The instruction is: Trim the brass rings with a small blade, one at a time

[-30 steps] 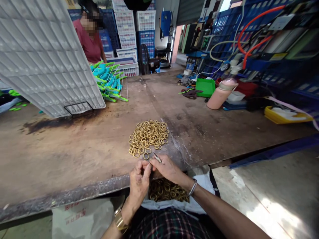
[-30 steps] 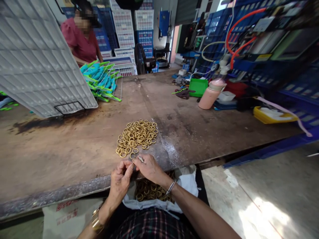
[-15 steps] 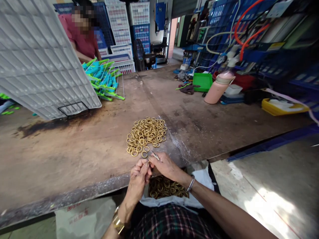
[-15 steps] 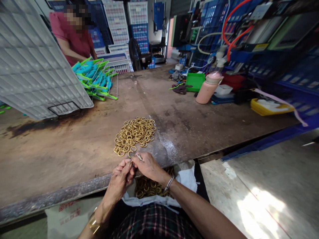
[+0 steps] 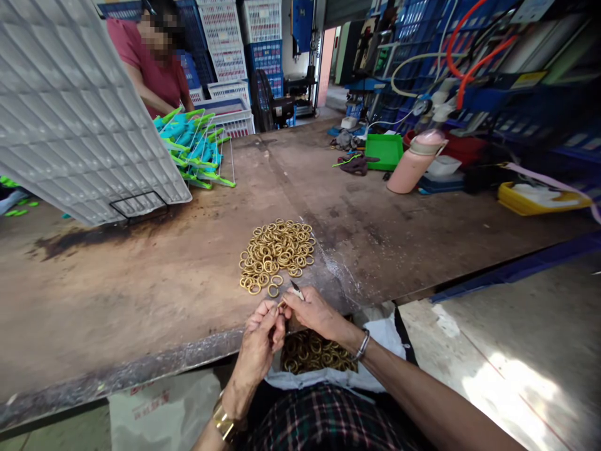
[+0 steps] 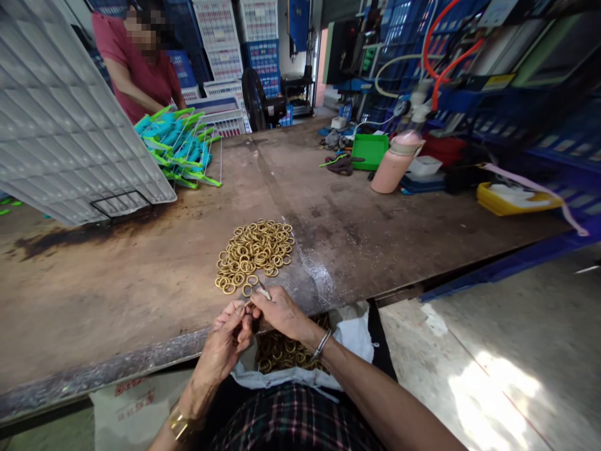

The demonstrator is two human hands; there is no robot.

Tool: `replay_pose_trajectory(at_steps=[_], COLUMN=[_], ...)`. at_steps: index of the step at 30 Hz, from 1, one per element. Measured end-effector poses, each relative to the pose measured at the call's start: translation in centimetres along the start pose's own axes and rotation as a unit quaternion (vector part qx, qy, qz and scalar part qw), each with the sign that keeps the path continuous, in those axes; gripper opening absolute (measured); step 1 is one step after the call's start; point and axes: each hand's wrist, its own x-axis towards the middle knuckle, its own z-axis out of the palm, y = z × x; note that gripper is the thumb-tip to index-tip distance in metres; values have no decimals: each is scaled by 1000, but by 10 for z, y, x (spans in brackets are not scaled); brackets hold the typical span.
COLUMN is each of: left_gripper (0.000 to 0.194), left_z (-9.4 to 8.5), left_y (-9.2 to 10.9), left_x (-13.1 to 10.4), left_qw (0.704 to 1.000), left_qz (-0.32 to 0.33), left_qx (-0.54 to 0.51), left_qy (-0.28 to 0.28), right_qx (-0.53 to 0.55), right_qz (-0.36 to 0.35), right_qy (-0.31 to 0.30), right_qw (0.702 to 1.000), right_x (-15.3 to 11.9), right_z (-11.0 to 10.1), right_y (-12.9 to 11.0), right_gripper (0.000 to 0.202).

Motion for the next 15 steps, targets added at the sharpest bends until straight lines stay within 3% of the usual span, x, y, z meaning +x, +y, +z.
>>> replay_pose_trajectory(at_steps=[9, 15], left_gripper=[25, 24], left_z=[0, 0], left_y=[-1, -2], left_x=[-1, -1], left_qw=[999, 999], left_qz=[16, 26], left_qx=[16, 36], left_qy=[34, 29], right_qx=[-158, -344], right_qz=[-28, -90], right_qy=[66, 12], right_qw=[985, 935], right_x=[0, -9], right_z=[-1, 3], right_y=[-2, 1], right_gripper=[19, 16])
